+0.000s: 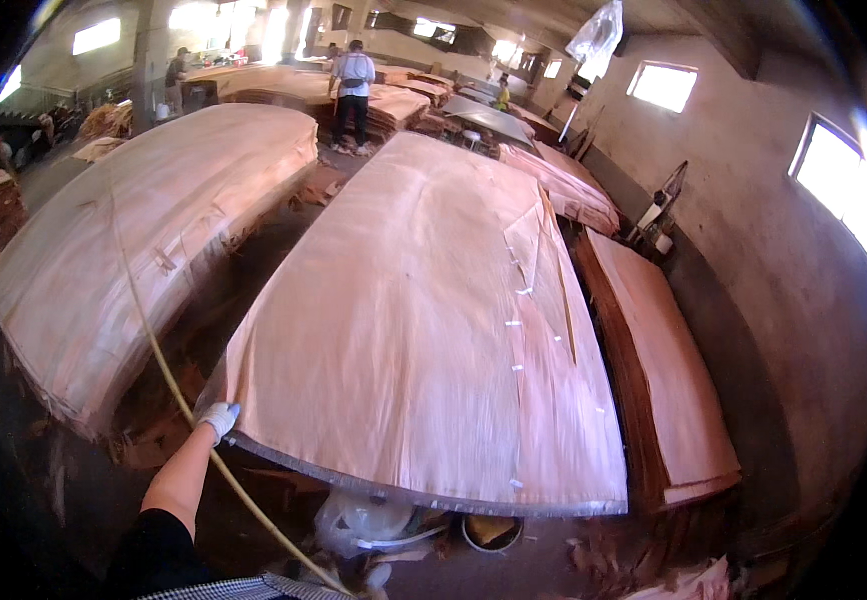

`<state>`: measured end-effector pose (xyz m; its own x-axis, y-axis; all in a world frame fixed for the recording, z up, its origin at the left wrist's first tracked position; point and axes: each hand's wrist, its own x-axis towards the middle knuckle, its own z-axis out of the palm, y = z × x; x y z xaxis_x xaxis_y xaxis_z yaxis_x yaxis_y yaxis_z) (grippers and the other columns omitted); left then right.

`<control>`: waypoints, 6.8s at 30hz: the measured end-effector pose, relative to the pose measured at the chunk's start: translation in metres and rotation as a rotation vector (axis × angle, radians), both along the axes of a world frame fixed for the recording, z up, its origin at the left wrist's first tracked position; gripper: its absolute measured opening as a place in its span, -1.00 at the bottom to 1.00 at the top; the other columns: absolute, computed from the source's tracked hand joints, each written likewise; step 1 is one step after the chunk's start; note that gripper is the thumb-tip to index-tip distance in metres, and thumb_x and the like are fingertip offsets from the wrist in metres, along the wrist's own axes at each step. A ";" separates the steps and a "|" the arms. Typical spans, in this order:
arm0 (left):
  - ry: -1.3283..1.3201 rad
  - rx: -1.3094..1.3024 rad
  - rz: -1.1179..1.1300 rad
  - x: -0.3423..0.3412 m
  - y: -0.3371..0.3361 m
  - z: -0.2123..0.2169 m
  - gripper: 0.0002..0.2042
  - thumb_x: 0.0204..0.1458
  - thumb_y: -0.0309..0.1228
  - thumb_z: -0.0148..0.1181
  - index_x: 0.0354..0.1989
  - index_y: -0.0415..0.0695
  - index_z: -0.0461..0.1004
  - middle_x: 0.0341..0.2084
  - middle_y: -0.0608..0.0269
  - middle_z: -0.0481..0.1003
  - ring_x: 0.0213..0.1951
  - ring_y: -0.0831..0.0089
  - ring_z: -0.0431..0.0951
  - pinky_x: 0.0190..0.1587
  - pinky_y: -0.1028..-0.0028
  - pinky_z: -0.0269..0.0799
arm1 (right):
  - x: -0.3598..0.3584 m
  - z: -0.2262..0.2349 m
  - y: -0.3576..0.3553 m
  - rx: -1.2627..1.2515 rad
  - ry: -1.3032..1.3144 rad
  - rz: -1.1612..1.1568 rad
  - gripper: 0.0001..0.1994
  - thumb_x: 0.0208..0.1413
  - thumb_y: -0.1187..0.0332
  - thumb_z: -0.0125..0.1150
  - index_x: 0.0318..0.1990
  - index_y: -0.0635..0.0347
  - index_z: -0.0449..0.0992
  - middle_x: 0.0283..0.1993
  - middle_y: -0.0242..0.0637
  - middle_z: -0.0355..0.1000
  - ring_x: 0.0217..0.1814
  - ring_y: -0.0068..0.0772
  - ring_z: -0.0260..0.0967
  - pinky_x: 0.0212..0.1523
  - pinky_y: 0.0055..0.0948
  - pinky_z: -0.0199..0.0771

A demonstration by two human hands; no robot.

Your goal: The person processes sheets of wood veneer by using a knife to trim and score the material, picking up and moving large sheets between stacks, and applying a liquid from a bottle onto the surface.

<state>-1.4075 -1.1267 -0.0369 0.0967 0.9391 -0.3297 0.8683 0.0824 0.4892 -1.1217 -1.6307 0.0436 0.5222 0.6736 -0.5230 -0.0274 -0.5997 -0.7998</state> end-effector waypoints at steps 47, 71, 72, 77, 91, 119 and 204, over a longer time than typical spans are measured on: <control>-1.088 -0.531 0.141 0.535 -0.233 0.052 -0.88 -0.05 -0.37 0.23 -0.45 -0.16 0.55 -0.59 0.37 0.48 -0.63 0.59 0.39 -0.60 0.58 0.30 | 0.510 0.096 -0.090 0.298 0.568 -0.517 -0.71 0.07 0.16 0.13 -0.32 0.27 0.46 -0.66 -0.41 0.25 -0.72 -0.52 0.13 -0.68 -0.57 0.13; -0.457 -0.588 -1.058 1.238 -0.557 0.058 -0.68 0.06 -0.23 0.09 -0.19 -0.24 0.52 -0.38 0.17 0.58 -0.37 0.46 0.53 -0.25 0.46 0.43 | 1.135 0.121 -0.449 0.162 -0.406 -0.848 -0.85 -0.03 0.37 0.26 -0.41 0.23 0.45 -0.70 -0.37 0.32 -0.82 -0.55 0.16 -0.81 -0.58 0.12; -0.510 -0.546 -1.074 1.259 -0.564 0.040 -0.67 0.05 -0.20 0.08 -0.19 -0.23 0.52 -0.38 0.15 0.57 -0.38 0.44 0.52 -0.25 0.45 0.42 | 1.155 0.121 -0.455 0.185 -0.399 -0.849 -0.85 -0.03 0.36 0.26 -0.41 0.23 0.44 -0.70 -0.37 0.31 -0.82 -0.55 0.16 -0.82 -0.58 0.11; -0.529 -0.386 -1.048 1.379 -0.624 0.014 -0.65 0.06 -0.15 0.05 -0.18 -0.18 0.52 -0.37 0.09 0.57 -0.35 0.34 0.53 -0.19 0.41 0.41 | 1.257 0.142 -0.486 0.158 -0.196 -0.869 -0.83 -0.07 0.40 0.31 -0.34 0.24 0.47 -0.56 -0.44 0.38 -0.62 -0.61 0.25 -0.61 -0.62 0.24; -0.792 -0.541 0.593 1.531 -0.759 -0.151 -0.41 0.02 0.00 0.02 0.14 -0.16 0.24 0.07 0.07 0.33 0.08 0.17 0.33 0.06 0.29 0.27 | 1.577 0.164 -0.563 0.216 -0.242 -0.768 -0.85 -0.01 0.37 0.26 -0.38 0.22 0.42 -0.66 -0.34 0.31 -0.78 -0.48 0.15 -0.79 -0.51 0.15; -1.682 -0.661 1.122 1.749 -0.875 -0.177 -0.57 -0.01 -0.31 0.16 0.09 0.07 0.27 0.10 0.33 0.31 0.12 0.29 0.27 0.12 0.20 0.19 | 1.926 -0.020 -0.680 0.263 -0.263 -0.747 -0.86 -0.06 0.47 0.25 -0.38 0.23 0.40 -0.70 -0.33 0.30 -0.81 -0.50 0.17 -0.86 -0.48 0.13; -0.840 -0.430 1.267 1.758 -0.906 -0.316 -0.69 0.09 -0.19 0.06 -0.04 -0.03 0.34 -0.15 0.25 0.44 -0.08 0.26 0.42 -0.01 0.22 0.32 | 2.079 -0.357 -0.774 -0.278 -0.310 -0.525 -0.67 0.10 0.48 0.05 0.04 0.31 0.34 -0.15 -0.26 0.38 -0.29 -0.48 0.31 -0.35 -0.54 0.33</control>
